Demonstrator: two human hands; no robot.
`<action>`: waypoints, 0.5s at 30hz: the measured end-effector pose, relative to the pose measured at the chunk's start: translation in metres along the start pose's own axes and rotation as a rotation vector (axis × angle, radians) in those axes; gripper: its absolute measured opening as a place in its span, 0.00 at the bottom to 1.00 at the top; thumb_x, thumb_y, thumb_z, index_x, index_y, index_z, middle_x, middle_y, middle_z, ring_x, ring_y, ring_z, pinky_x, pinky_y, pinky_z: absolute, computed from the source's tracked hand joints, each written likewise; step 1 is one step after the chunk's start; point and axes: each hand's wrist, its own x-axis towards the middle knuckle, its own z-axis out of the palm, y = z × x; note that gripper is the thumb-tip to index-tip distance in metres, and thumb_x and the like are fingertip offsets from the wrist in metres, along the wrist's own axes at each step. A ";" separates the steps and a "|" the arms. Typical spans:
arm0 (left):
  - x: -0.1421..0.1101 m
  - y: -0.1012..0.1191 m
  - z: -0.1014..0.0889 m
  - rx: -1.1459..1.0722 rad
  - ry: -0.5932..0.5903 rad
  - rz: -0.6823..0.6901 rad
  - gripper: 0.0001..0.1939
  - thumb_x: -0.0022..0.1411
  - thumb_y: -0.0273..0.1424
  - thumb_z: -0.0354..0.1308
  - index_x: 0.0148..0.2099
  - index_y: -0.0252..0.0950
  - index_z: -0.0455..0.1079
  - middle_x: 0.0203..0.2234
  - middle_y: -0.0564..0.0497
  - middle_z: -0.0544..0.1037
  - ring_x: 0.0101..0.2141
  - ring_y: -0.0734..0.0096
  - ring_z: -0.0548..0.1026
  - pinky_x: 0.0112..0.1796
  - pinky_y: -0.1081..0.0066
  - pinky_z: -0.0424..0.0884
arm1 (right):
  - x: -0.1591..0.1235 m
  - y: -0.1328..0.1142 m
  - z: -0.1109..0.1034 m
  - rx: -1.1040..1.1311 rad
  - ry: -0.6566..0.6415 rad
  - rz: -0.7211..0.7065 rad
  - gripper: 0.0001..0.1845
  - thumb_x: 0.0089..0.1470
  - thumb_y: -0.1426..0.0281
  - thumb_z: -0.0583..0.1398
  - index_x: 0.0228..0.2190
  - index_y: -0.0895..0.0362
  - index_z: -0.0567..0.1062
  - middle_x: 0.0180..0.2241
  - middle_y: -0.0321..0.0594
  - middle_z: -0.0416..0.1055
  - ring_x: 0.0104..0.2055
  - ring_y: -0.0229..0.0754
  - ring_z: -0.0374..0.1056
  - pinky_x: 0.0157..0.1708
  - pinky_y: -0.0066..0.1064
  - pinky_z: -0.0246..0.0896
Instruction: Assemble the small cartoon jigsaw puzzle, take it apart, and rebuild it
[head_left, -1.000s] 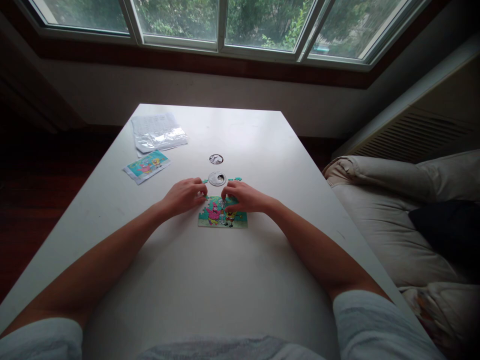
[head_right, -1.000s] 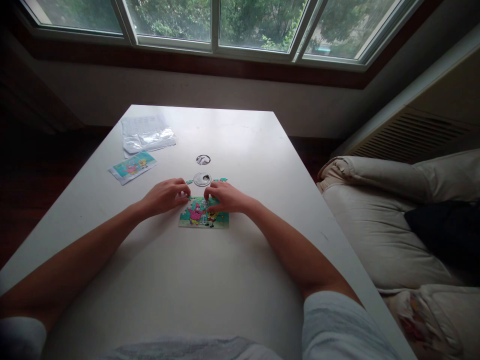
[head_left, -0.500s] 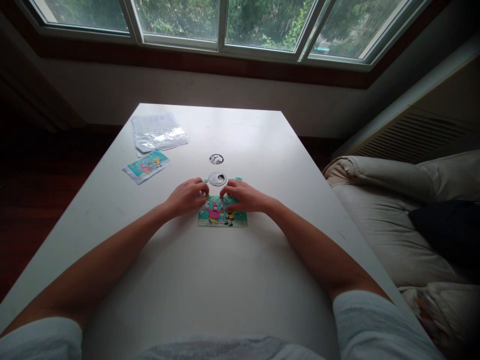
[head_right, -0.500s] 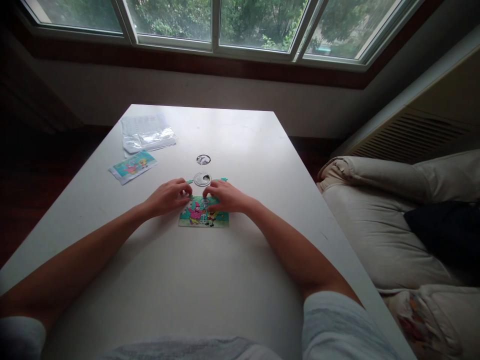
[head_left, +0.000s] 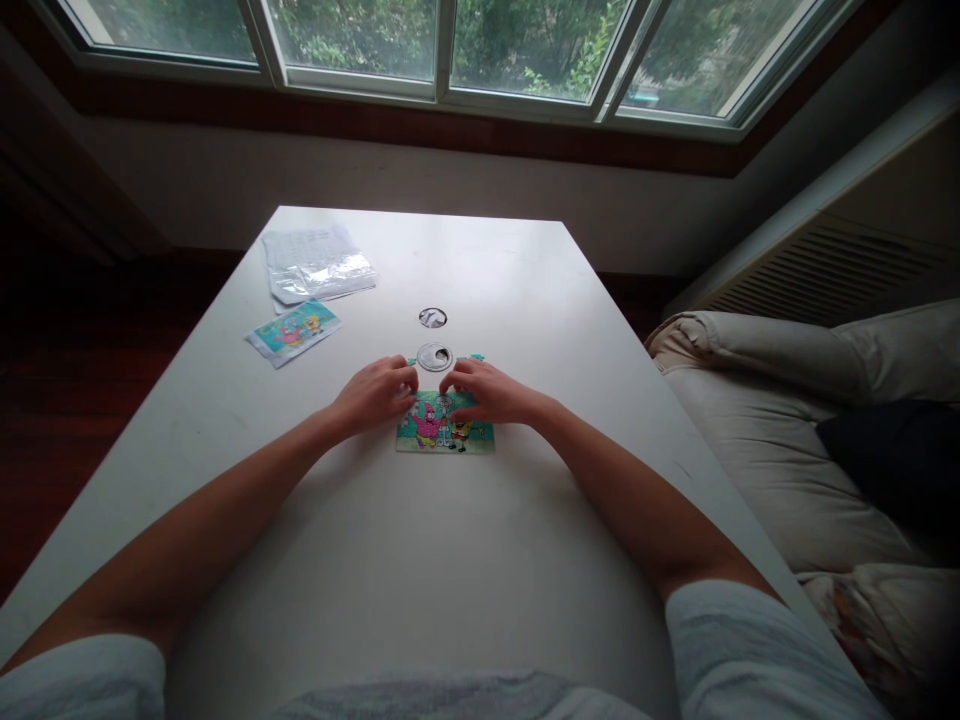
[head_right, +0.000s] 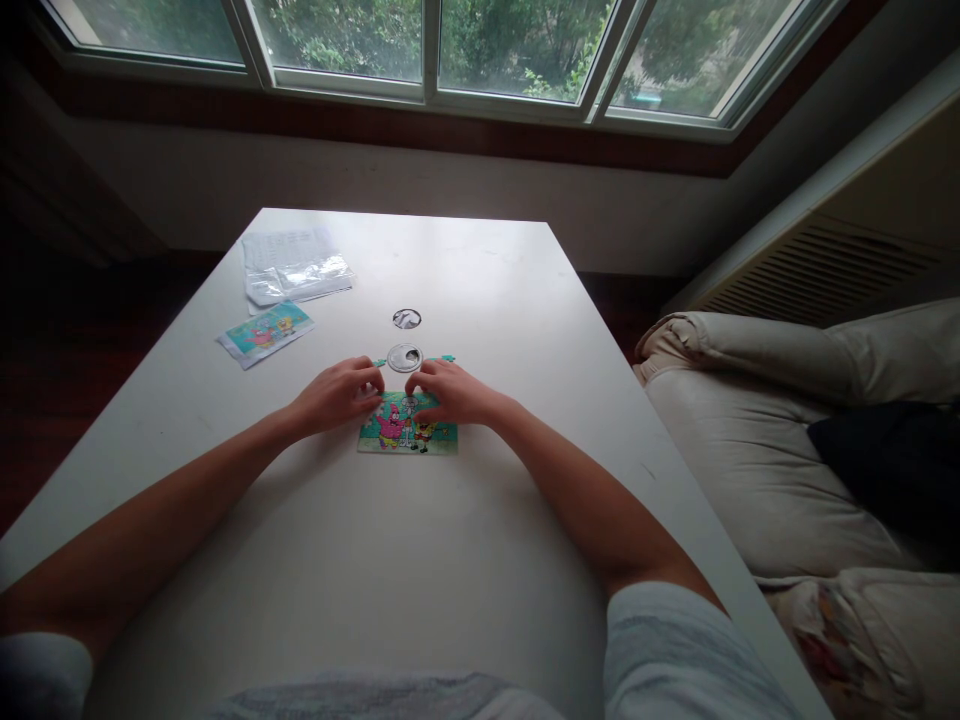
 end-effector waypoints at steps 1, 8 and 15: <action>0.000 0.000 0.000 0.002 0.000 -0.002 0.07 0.62 0.34 0.56 0.39 0.40 0.74 0.37 0.49 0.73 0.37 0.64 0.73 0.36 0.67 0.67 | 0.000 0.000 0.000 0.001 -0.001 0.000 0.20 0.53 0.61 0.67 0.47 0.52 0.74 0.48 0.46 0.70 0.49 0.50 0.64 0.49 0.41 0.56; 0.000 0.001 0.001 0.000 0.007 0.001 0.06 0.63 0.34 0.56 0.38 0.40 0.74 0.36 0.49 0.73 0.36 0.65 0.73 0.36 0.67 0.67 | 0.001 0.004 0.003 0.001 0.007 -0.010 0.21 0.53 0.61 0.67 0.47 0.52 0.75 0.47 0.46 0.70 0.48 0.50 0.64 0.49 0.41 0.56; 0.002 -0.007 0.004 -0.068 0.042 -0.044 0.09 0.64 0.36 0.54 0.39 0.41 0.75 0.36 0.51 0.75 0.33 0.69 0.73 0.35 0.68 0.67 | 0.000 0.004 0.002 0.002 0.001 -0.016 0.21 0.53 0.60 0.67 0.48 0.52 0.75 0.47 0.46 0.70 0.48 0.49 0.64 0.49 0.40 0.56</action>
